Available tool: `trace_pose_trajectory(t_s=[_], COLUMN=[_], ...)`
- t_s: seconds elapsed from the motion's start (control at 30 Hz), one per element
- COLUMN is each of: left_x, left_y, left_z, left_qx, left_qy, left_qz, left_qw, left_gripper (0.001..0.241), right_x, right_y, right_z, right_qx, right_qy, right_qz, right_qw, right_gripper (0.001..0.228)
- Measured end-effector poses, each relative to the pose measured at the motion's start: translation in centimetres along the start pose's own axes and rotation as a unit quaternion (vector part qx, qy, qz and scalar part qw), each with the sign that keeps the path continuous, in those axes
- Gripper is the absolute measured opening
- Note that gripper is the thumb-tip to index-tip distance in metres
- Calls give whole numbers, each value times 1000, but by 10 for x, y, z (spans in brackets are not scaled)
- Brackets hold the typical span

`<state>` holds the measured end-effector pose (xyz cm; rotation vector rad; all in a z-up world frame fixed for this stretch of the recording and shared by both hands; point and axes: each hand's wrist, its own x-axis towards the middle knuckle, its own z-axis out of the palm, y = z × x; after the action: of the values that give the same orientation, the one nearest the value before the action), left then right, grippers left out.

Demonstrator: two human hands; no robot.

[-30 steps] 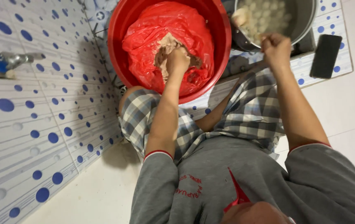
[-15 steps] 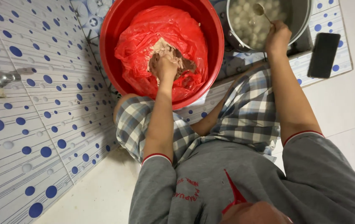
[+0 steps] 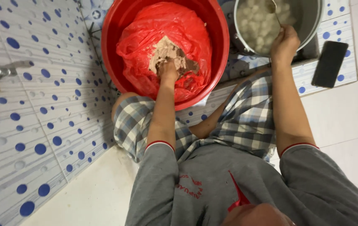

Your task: Forming meatballs from dough using a spoon and dropping them into a pot of water

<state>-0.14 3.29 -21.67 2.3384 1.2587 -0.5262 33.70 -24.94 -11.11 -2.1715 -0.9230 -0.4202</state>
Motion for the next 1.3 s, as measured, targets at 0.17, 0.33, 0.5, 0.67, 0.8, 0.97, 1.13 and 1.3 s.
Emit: trace_pose_trajectory(t_s=[0.17, 0.33, 0.5, 0.67, 0.8, 0.97, 1.13, 1.3], left_x=[11, 26, 23, 1, -13, -14, -56, -89], left_y=[-13, -24, -20, -9, -15, -1, 16, 9], left_z=[22, 37, 37, -1, -10, -43, -120, -165], left_qx=[40, 43, 91, 28, -13, -230, -186, -410], left_qy=[18, 27, 25, -99, -12, -89, -84, 47], left_qz=[75, 83, 103, 32, 39, -76, 29, 62], left_qw=[996, 995, 990, 994, 999, 966, 979, 909], left_gripper=[67, 81, 41, 45, 41, 55, 44, 39], right_x=[-4, -26, -37, -44, -51, -33, -37, -32], right_y=[-8, -1, -31, -57, -15, -38, -23, -25], right_z=[-20, -21, -20, -14, 14, -1, 7, 3], right_qx=[18, 35, 280, 391, 402, 390, 408, 366], right_qy=[28, 46, 4, 18, 53, 21, 16, 31], right_qz=[42, 70, 351, 390, 377, 411, 398, 379], right_qw=[999, 996, 893, 833, 833, 824, 821, 850], right_gripper=[21, 17, 18, 17, 19, 14, 13, 17])
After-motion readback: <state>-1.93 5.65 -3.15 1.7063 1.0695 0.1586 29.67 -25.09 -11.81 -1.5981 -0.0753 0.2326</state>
